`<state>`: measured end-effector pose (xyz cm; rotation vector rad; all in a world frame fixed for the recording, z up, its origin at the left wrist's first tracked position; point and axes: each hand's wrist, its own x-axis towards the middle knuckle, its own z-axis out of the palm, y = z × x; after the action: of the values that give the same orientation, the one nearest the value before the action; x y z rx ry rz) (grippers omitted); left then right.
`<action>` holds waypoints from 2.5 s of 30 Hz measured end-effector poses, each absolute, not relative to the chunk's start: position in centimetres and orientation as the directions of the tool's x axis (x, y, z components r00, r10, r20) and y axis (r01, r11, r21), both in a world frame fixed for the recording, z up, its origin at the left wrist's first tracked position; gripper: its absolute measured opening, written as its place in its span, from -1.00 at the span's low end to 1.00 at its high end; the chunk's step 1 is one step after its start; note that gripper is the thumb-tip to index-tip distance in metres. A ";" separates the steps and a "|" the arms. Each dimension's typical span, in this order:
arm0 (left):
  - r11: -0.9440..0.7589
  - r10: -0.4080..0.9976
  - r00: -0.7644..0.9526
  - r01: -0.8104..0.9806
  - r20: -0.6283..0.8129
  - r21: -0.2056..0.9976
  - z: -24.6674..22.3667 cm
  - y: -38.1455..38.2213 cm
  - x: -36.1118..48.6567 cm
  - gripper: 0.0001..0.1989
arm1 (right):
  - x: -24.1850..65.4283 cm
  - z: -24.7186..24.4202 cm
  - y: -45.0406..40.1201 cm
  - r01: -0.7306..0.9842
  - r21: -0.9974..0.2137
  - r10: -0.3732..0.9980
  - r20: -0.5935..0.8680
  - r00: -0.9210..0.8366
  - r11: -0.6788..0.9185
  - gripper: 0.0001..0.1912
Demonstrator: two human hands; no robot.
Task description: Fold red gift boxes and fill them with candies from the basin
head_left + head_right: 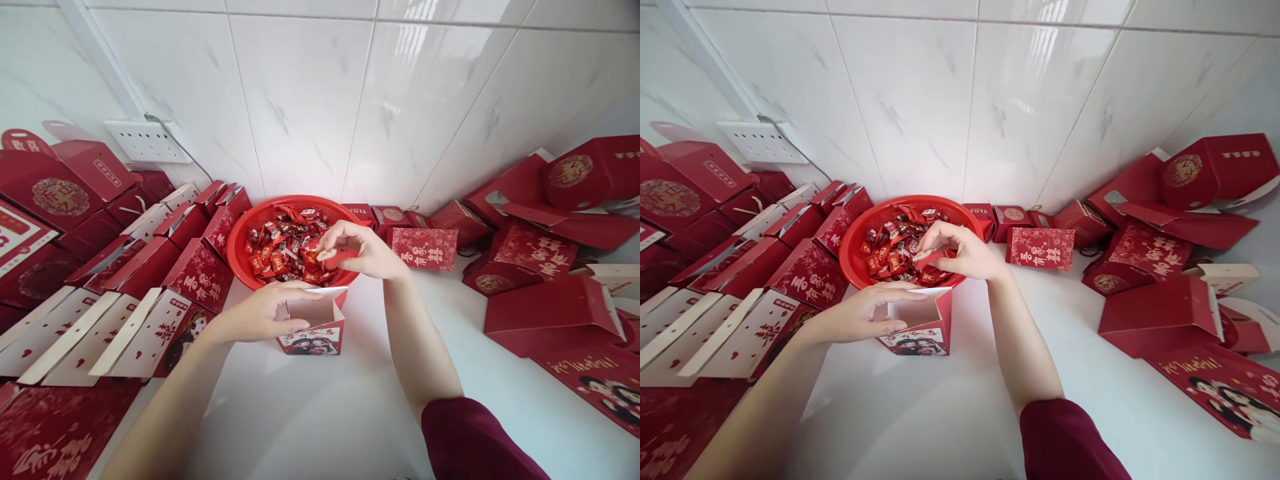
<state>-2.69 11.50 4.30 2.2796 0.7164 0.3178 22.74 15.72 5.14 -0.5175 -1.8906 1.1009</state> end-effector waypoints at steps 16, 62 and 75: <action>-0.566 0.586 0.810 0.433 -0.027 0.701 4.4 11.4 -2.6 -0.47 | 24.3 6.9 12.8 0.461 -0.682 0.812 0.372 -0.449 0.567 -0.88; -0.656 0.556 0.831 0.424 0.020 0.624 5.4 10.9 -1.6 -0.47 | 20.2 0.5 19.6 -0.147 -0.979 0.633 0.203 -0.747 0.142 -0.72; -0.708 0.547 0.836 0.433 0.045 0.558 5.6 10.8 -1.5 -0.54 | 22.2 0.8 19.5 -0.266 -0.955 0.269 0.292 -0.918 0.128 -0.62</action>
<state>-1.53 10.76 5.60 2.4698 0.7171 0.2803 22.22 19.54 0.78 -0.0029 -2.0184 1.8434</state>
